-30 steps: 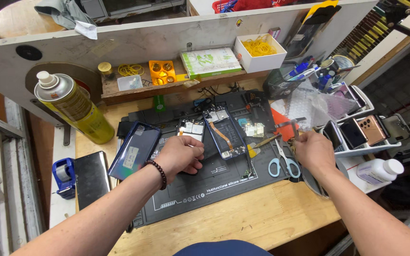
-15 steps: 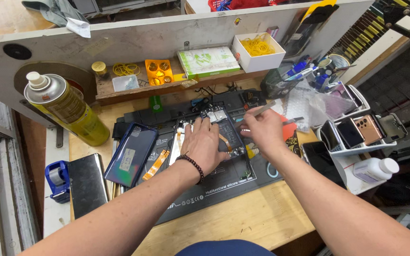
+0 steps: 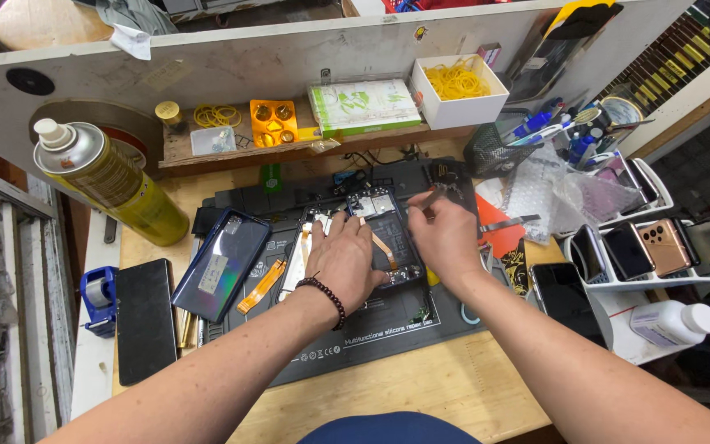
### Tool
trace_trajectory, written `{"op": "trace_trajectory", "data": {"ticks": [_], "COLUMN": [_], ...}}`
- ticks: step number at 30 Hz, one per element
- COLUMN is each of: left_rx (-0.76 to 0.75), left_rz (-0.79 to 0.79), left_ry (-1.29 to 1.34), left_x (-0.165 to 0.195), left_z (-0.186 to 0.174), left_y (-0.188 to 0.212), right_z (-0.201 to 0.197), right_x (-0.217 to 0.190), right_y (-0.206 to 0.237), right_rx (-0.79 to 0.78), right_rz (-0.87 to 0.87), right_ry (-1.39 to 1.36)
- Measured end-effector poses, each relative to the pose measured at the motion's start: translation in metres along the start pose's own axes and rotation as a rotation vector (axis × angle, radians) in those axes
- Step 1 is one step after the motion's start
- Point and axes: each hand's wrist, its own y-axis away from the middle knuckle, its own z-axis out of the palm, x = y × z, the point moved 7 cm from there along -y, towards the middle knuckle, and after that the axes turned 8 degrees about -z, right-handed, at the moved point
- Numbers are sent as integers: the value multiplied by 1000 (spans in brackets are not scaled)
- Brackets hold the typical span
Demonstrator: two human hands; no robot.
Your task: The person disassembles a smartphone on a silicone repair mat, prying the back cover and battery free by hand and with a spudger, disconnecting a flex cable, spraying cleaning solution on the assembly, and lifting out internal components including the board and battery.
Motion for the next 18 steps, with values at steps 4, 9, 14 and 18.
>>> {"op": "trace_trajectory", "data": {"ticks": [4, 9, 14, 18], "left_rx": [-2, -42, 40, 15], "left_rz": [-16, -35, -11, -32], "left_ry": [-18, 4, 11, 13], "left_x": [1, -2, 0, 0], "left_z": [-1, 1, -3, -2], "left_y": [-1, -2, 0, 1], "right_z": [1, -2, 8, 18], "right_x": [-10, -11, -34, -30], "right_y": [-2, -6, 1, -4], "right_rx": [-13, 3, -57, -145], "right_rz": [-39, -43, -260, -173], "right_ry": [43, 10, 224, 365]}}
